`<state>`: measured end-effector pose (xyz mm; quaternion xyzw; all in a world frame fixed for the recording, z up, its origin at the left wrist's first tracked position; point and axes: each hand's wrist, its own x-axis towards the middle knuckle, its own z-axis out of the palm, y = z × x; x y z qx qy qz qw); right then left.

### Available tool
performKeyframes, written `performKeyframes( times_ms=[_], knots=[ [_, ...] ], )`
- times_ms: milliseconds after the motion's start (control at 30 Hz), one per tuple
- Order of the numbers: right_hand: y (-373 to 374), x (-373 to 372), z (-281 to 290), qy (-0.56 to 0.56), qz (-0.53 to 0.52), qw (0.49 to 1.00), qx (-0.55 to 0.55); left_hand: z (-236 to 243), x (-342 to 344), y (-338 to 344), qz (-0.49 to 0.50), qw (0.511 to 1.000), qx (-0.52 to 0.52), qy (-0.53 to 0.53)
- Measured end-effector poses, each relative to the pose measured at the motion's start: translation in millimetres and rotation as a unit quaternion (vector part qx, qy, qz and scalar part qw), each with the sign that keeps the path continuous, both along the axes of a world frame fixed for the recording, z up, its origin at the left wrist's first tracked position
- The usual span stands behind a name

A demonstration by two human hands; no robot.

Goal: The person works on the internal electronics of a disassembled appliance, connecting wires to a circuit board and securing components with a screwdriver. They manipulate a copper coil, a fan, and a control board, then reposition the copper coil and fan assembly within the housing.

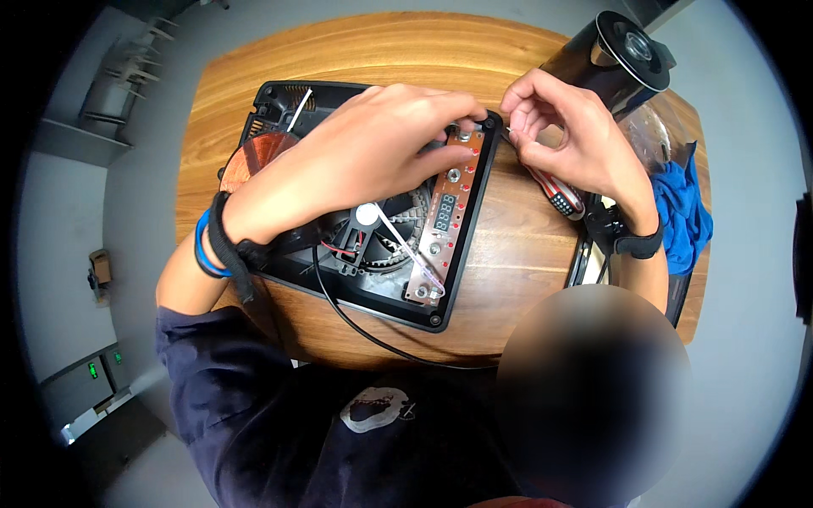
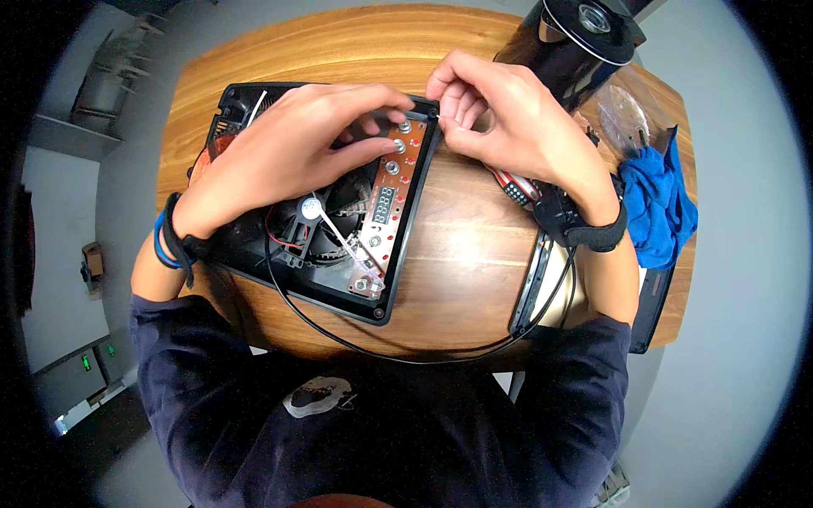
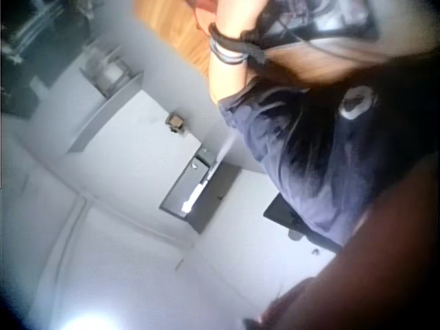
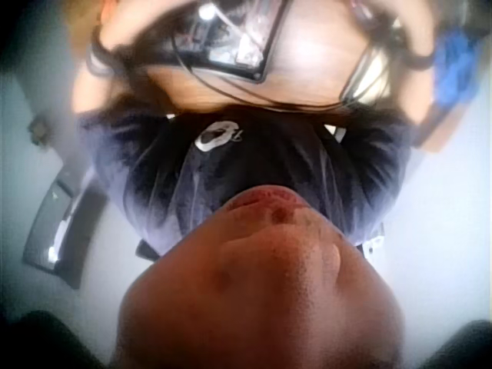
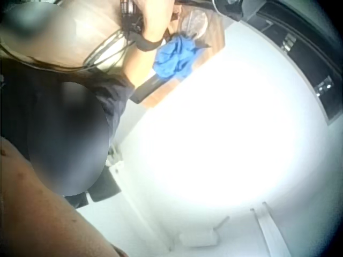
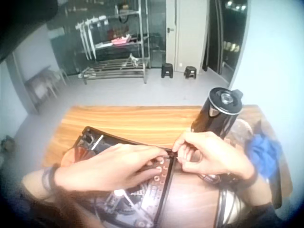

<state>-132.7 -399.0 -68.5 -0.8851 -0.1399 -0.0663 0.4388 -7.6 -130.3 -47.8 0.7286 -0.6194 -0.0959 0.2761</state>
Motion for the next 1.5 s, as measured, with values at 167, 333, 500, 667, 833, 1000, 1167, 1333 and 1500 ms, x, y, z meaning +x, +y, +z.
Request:
performKeyframes(
  times_ms=[167, 333, 500, 667, 833, 1000, 1167, 1333, 1500],
  knots=[
    [-3.4, -2.7, -1.0, -0.015, 0.01, 0.999, 0.041, 4.0, -6.1, -29.1, 0.005, 0.999, 0.02, -0.027],
    [-7.9, -3.3, -2.0, -0.03, 0.029, 0.997, 0.066, 3.0, -4.3, -41.1, 0.008, 0.999, -0.001, -0.048],
    [-14.7, -5.3, -1.6, 0.001, 0.058, 0.997, 0.049, 3.0, -7.7, -44.3, 0.014, 0.998, -0.006, -0.064],
    [-13.4, -2.3, -8.1, -0.057, 0.041, 0.997, 0.037, 4.7, -8.5, -44.1, 0.027, 0.997, 0.02, -0.074],
    [-32.3, -16.8, -12.8, 0.008, 0.001, 0.974, -0.226, 4.7, -3.0, -40.4, 0.06, 0.994, 0.049, -0.075],
    [-29.0, -27.7, -11.0, 0.215, 0.011, 0.912, -0.349, -1.2, 0.5, -39.5, 0.083, 0.992, 0.067, -0.072],
    [-35.0, -20.7, -13.2, 0.228, 0.018, 0.921, -0.317, -2.2, 1.5, -38.4, 0.085, 0.99, 0.073, -0.084],
    [-43.4, -31.8, -3.9, 0.125, -0.05, 0.943, -0.303, -3.1, 4.3, -34.0, 0.088, 0.99, 0.071, -0.086],
    [-45.8, -42.1, 10.0, 0.063, -0.075, 0.941, -0.324, -2.8, 5.0, -30.0, 0.095, 0.989, 0.077, -0.088]
  ],
)
